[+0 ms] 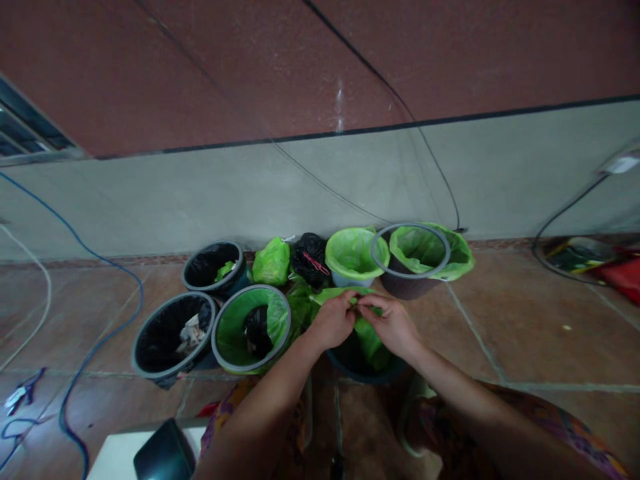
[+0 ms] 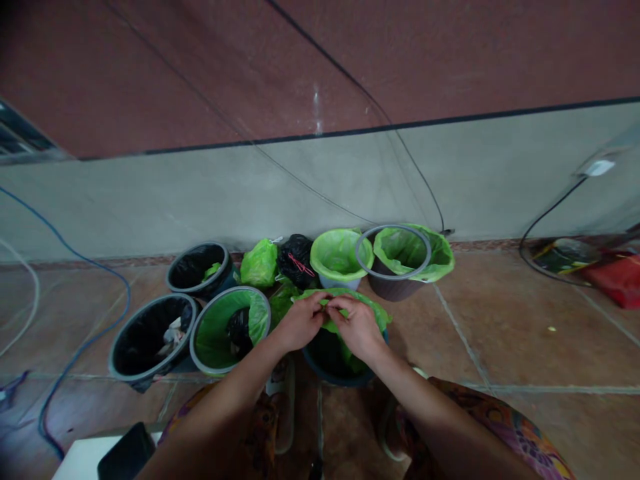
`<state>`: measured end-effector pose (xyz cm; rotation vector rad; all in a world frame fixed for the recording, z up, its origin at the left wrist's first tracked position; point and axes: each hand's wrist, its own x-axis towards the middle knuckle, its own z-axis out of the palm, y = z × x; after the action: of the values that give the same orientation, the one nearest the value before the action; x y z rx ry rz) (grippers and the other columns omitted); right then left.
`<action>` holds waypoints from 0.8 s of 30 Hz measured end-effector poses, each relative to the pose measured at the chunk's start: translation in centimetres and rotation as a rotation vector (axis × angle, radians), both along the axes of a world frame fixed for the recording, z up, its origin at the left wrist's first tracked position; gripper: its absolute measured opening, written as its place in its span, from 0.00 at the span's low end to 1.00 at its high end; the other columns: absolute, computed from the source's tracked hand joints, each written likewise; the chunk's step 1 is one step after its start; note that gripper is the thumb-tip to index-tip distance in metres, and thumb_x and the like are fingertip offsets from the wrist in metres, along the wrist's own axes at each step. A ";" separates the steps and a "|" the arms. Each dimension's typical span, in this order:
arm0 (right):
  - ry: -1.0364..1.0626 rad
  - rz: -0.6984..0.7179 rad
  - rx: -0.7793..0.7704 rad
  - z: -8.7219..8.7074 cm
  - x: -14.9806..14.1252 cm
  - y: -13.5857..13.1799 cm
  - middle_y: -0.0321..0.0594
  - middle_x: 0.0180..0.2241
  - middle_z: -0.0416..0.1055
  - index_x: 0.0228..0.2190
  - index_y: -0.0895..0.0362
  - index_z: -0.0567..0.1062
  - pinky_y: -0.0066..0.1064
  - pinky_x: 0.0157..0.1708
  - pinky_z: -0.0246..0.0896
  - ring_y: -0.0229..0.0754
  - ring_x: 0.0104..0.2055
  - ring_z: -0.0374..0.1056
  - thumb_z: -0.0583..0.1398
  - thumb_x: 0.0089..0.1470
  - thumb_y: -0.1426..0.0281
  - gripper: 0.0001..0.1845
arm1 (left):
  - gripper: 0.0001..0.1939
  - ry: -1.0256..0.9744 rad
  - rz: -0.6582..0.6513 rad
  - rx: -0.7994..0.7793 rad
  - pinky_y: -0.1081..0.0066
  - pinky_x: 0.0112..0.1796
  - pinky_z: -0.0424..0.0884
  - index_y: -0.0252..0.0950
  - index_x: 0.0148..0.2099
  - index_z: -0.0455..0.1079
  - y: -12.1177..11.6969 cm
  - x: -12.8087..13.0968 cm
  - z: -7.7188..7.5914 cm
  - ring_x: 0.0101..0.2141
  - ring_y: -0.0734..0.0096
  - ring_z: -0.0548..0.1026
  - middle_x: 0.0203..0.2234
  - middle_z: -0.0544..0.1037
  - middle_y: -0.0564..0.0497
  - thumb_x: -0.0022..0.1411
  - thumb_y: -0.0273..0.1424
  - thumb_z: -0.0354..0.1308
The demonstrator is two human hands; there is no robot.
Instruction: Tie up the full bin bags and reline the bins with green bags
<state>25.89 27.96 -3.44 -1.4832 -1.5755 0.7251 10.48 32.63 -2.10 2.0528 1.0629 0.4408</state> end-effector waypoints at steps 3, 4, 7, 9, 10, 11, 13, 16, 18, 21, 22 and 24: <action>-0.004 -0.014 0.003 0.0 0.3 0.1 0.39 0.34 0.78 0.31 0.52 0.81 0.34 0.42 0.65 0.43 0.39 0.73 0.59 0.57 0.64 0.10 | 0.14 0.029 0.005 0.015 0.70 0.39 0.69 0.37 0.42 0.72 0.1 -0.1 0.1 0.34 0.69 0.75 0.31 0.78 0.51 0.58 0.22 0.49; -0.002 -0.020 0.003 0.0 0.5 0.1 0.39 0.34 0.77 0.31 0.52 0.81 0.33 0.41 0.65 0.43 0.38 0.73 0.59 0.57 0.64 0.10 | 0.12 0.050 0.012 0.022 0.70 0.38 0.69 0.37 0.39 0.72 0.1 -0.1 0.1 0.33 0.69 0.75 0.30 0.78 0.51 0.58 0.22 0.49; 0.003 -0.043 0.001 -0.1 0.9 0.3 0.39 0.34 0.76 0.31 0.52 0.81 0.32 0.39 0.65 0.42 0.38 0.73 0.59 0.57 0.62 0.11 | 0.10 0.097 0.023 0.028 0.69 0.37 0.68 0.36 0.35 0.71 0.1 -0.2 0.0 0.32 0.68 0.73 0.28 0.76 0.50 0.58 0.22 0.49; -0.002 -0.052 0.005 -0.1 1.2 0.4 0.39 0.34 0.76 0.31 0.52 0.81 0.32 0.39 0.65 0.42 0.37 0.73 0.59 0.57 0.61 0.12 | 0.08 0.106 0.020 0.017 0.69 0.37 0.67 0.36 0.34 0.71 0.1 -0.2 -0.1 0.31 0.68 0.73 0.27 0.76 0.50 0.58 0.23 0.51; -0.001 -0.057 0.012 0.0 1.4 0.4 0.39 0.33 0.77 0.31 0.53 0.81 0.33 0.39 0.65 0.43 0.37 0.72 0.59 0.57 0.61 0.12 | 0.07 0.106 0.020 0.011 0.69 0.36 0.67 0.36 0.33 0.71 0.1 -0.2 -0.1 0.31 0.68 0.73 0.27 0.76 0.50 0.59 0.24 0.51; 0.003 -0.064 0.023 0.0 1.6 0.5 0.40 0.33 0.77 0.31 0.53 0.81 0.33 0.39 0.65 0.43 0.37 0.72 0.59 0.57 0.61 0.12 | 0.07 0.106 0.023 0.006 0.69 0.36 0.67 0.36 0.33 0.71 0.1 -0.2 -0.1 0.31 0.68 0.72 0.26 0.76 0.51 0.59 0.24 0.52; 0.017 -0.081 0.049 0.2 2.1 0.6 0.40 0.33 0.77 0.31 0.54 0.81 0.33 0.39 0.65 0.43 0.38 0.72 0.60 0.56 0.61 0.12 | 0.06 0.110 0.037 0.000 0.69 0.35 0.66 0.37 0.31 0.71 0.3 -0.3 -0.1 0.30 0.69 0.72 0.25 0.75 0.51 0.59 0.25 0.53; 0.039 -0.106 0.077 0.4 2.9 0.6 0.40 0.34 0.77 0.31 0.54 0.81 0.33 0.40 0.64 0.43 0.38 0.72 0.60 0.56 0.61 0.12 | 0.07 0.129 0.058 0.000 0.70 0.34 0.65 0.36 0.29 0.70 0.5 -0.5 0.0 0.29 0.70 0.71 0.24 0.74 0.52 0.59 0.26 0.54; 0.047 -0.112 0.092 0.5 3.3 0.6 0.40 0.35 0.77 0.31 0.54 0.81 0.33 0.40 0.64 0.43 0.38 0.72 0.61 0.56 0.61 0.12 | 0.07 0.152 0.063 0.000 0.70 0.33 0.65 0.36 0.29 0.70 0.7 -0.6 0.1 0.29 0.70 0.71 0.24 0.74 0.52 0.59 0.27 0.55; 0.057 -0.127 0.095 0.5 3.7 0.5 0.40 0.35 0.77 0.31 0.54 0.81 0.33 0.39 0.64 0.43 0.38 0.72 0.61 0.55 0.60 0.13 | 0.07 0.221 0.061 0.017 0.71 0.34 0.66 0.35 0.30 0.71 0.8 -0.7 0.2 0.31 0.70 0.73 0.26 0.75 0.52 0.60 0.28 0.55; 0.063 -0.136 0.090 0.4 3.8 0.5 0.40 0.35 0.77 0.31 0.54 0.81 0.33 0.38 0.64 0.43 0.38 0.72 0.61 0.55 0.59 0.13 | 0.07 0.253 0.059 0.030 0.71 0.35 0.66 0.35 0.31 0.72 0.8 -0.8 0.2 0.32 0.70 0.73 0.27 0.76 0.52 0.61 0.29 0.55; 0.072 -0.162 0.075 0.4 4.0 0.5 0.39 0.34 0.77 0.31 0.54 0.81 0.33 0.38 0.64 0.43 0.37 0.72 0.62 0.54 0.58 0.14 | 0.07 0.330 0.066 0.059 0.71 0.37 0.67 0.36 0.34 0.73 0.9 -0.9 0.1 0.34 0.69 0.75 0.29 0.77 0.51 0.62 0.30 0.55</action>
<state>29.92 28.47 -3.00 -1.4937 -1.3952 0.6135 9.59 33.55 -1.98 2.1970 1.3276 0.1695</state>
